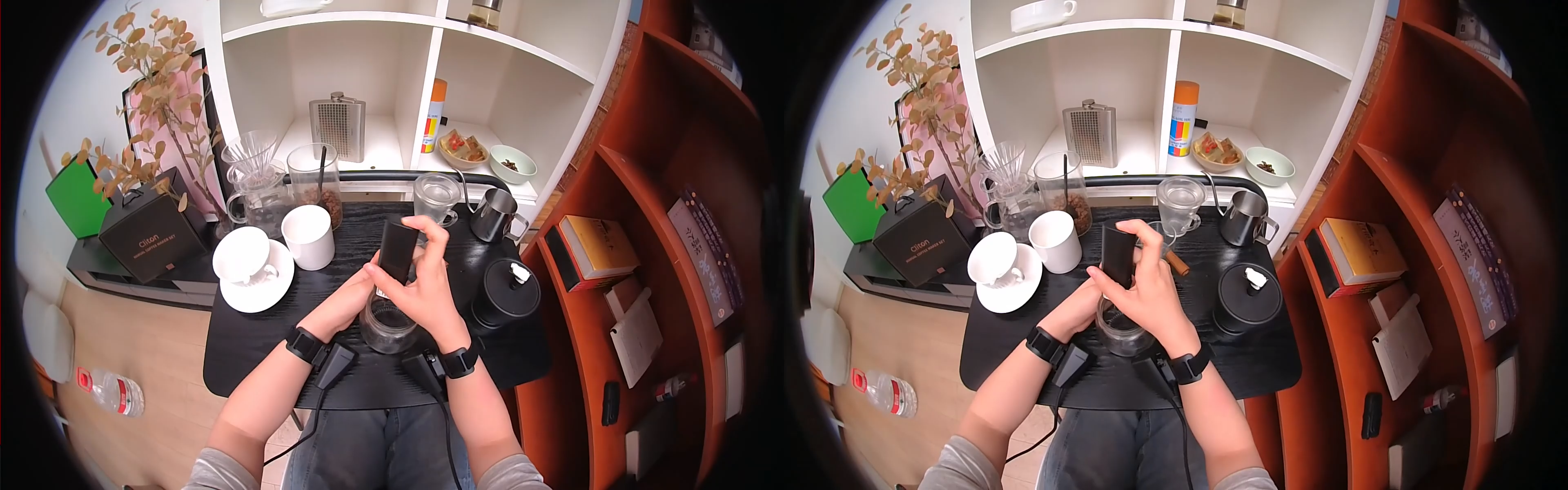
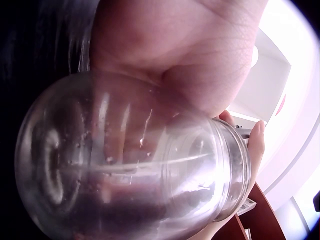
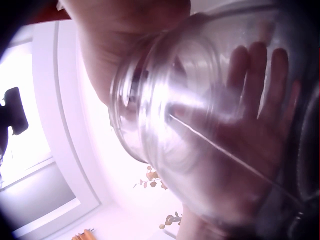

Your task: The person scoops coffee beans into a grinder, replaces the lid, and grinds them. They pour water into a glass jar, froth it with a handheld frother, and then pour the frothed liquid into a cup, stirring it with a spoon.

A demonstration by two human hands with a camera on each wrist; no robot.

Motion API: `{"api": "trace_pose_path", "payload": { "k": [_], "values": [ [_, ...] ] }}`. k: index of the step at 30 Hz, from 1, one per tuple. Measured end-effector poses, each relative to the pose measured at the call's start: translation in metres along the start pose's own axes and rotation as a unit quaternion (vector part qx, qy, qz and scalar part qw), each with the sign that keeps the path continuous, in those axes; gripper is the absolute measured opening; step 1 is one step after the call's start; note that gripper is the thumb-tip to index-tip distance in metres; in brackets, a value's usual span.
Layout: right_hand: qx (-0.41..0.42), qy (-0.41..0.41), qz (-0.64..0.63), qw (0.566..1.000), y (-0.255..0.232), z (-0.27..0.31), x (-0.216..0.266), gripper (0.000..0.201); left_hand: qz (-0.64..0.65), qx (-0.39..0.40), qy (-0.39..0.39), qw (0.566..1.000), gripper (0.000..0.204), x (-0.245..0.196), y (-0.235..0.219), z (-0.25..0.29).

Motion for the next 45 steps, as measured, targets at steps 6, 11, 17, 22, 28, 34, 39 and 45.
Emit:
{"api": "trace_pose_path", "payload": {
  "k": [6, 11, 17, 22, 28, 34, 39, 45],
  "values": [
    [0.131, 0.006, 0.005, 0.991, 0.019, 0.000, -0.002, 0.065, -0.009, -0.011, -0.036, 0.999, 0.041, 0.003, -0.001, 0.003],
    [0.116, -0.020, -0.024, 0.993, 0.017, -0.001, 0.003, 0.058, -0.008, -0.011, -0.032, 0.999, 0.041, 0.004, 0.000, 0.004],
    [0.102, -0.043, -0.016, 0.994, 0.016, 0.001, 0.007, 0.054, 0.013, -0.017, -0.023, 1.000, 0.038, 0.003, 0.003, 0.004],
    [-0.006, -0.036, 0.009, 0.999, 0.003, 0.004, -0.003, 0.049, 0.000, -0.006, -0.030, 1.000, 0.037, 0.002, 0.003, 0.002],
    [-0.060, -0.090, 0.100, 0.989, -0.001, 0.006, 0.004, 0.056, 0.005, 0.004, -0.030, 1.000, 0.039, 0.001, 0.007, 0.002],
    [-0.027, -0.053, 0.059, 0.996, 0.004, 0.008, -0.008, 0.062, 0.026, 0.016, -0.045, 0.999, 0.040, 0.008, 0.003, 0.001],
    [0.091, 0.053, -0.008, 0.994, 0.012, -0.001, -0.004, 0.063, -0.021, -0.004, -0.073, 0.997, 0.043, 0.009, -0.002, 0.004],
    [0.096, 0.011, -0.030, 0.995, 0.014, -0.001, -0.003, 0.059, 0.004, -0.006, -0.048, 0.999, 0.046, 0.002, 0.006, 0.005]
  ]
}}
Point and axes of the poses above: each hand's wrist, its own z-axis away from the middle knuckle, its own y-axis out of the palm, x = y × z, the point moved 9 cm from there along -z, towards the middle knuckle, and after that the axes turned 14 degrees about z, right-handed, at the moved point
